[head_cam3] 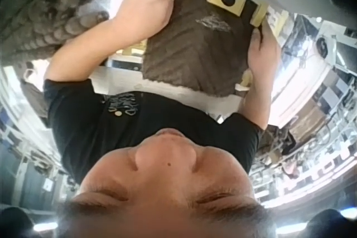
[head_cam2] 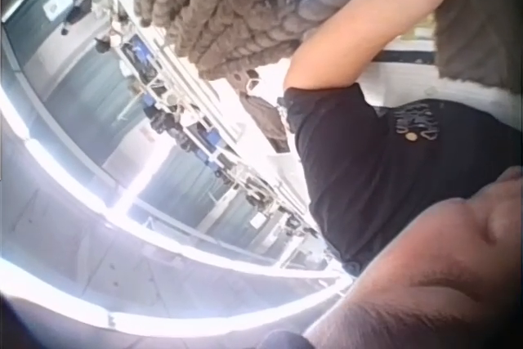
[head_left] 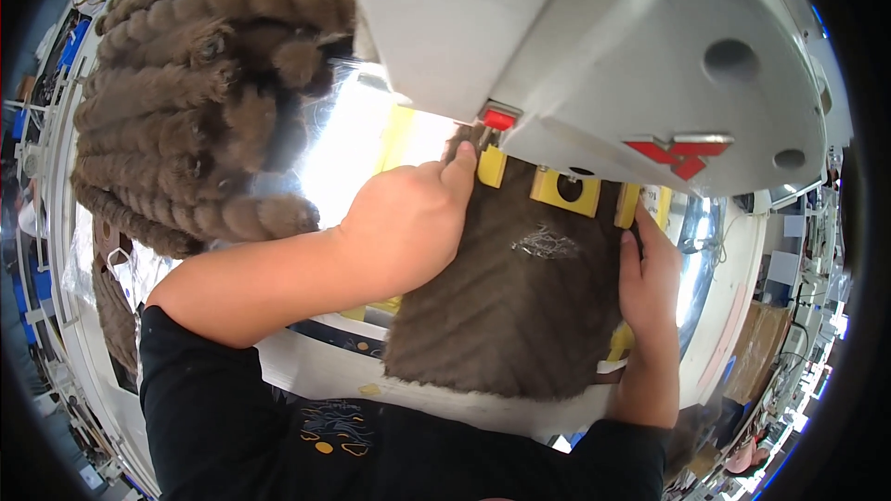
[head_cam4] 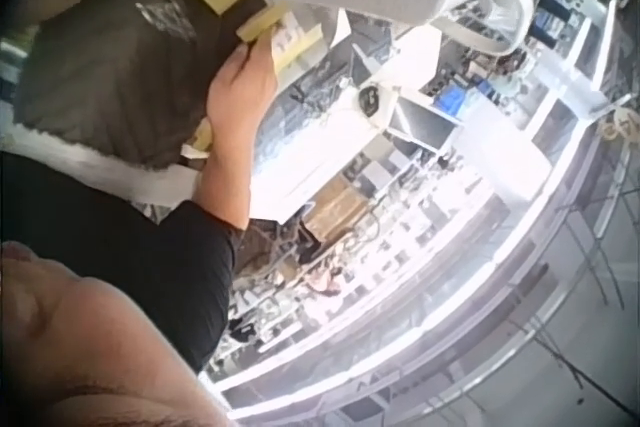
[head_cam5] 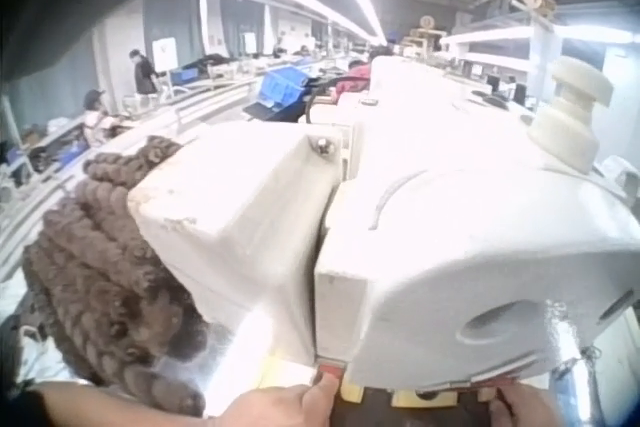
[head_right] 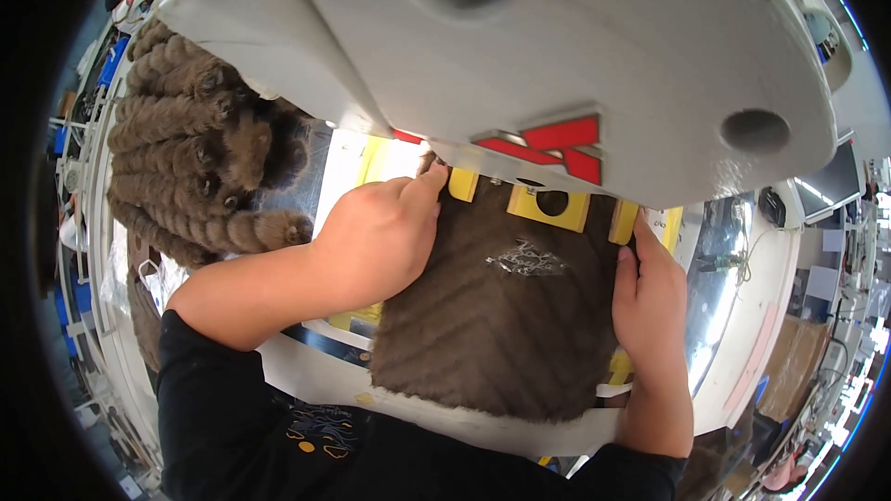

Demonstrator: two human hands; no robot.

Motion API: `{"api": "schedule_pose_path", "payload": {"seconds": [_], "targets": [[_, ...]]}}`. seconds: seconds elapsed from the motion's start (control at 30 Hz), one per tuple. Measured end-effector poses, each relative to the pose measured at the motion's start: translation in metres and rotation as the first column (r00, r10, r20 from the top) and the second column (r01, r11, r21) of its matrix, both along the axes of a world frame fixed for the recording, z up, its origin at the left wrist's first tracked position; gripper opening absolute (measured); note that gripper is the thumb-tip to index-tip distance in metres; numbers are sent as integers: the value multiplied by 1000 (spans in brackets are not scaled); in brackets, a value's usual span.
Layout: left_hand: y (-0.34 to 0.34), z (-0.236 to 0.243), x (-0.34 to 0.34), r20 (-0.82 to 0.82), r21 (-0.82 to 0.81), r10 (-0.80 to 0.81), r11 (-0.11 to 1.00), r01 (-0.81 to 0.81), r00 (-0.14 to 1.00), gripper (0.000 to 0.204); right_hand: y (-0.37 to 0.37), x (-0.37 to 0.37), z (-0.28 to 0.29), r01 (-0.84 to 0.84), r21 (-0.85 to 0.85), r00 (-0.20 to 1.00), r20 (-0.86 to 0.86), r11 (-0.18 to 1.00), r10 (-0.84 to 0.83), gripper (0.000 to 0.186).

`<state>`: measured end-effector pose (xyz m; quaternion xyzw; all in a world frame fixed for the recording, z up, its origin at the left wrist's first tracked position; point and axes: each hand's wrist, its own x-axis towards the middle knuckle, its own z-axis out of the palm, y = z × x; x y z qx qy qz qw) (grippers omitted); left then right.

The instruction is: Sewing fur pieces onto a fabric base using an industrial sewing machine.

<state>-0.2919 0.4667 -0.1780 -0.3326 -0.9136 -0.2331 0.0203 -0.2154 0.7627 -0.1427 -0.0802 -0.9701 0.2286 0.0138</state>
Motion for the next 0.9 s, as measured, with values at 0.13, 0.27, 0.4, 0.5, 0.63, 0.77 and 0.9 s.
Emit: {"api": "schedule_pose_path", "payload": {"seconds": [0.13,0.27,0.4,0.5,0.63,0.77,0.9], "targets": [[7,-1,-3,-18,45,-12,999,13,1000,48,2,1,2,19,-34,1000,-21,999,-19,45],[8,2,-5,50,36,74,996,-76,996,36,2,2,-3,-17,60,998,-61,998,21,42],[4,7,-3,63,37,87,995,-89,994,33,5,7,-6,-69,98,995,-60,993,75,40],[4,5,-3,11,45,55,997,-56,998,32,4,6,-7,-63,57,998,-25,996,64,39],[4,3,-5,-57,48,28,999,-26,998,32,5,3,-7,-46,3,998,-33,999,46,38],[8,6,-5,3,15,70,997,-70,998,32,8,1,-8,-24,28,999,-20,999,25,36],[9,8,-7,7,-28,81,996,-81,997,34,13,-3,-8,-91,26,994,-66,996,92,36]]}}
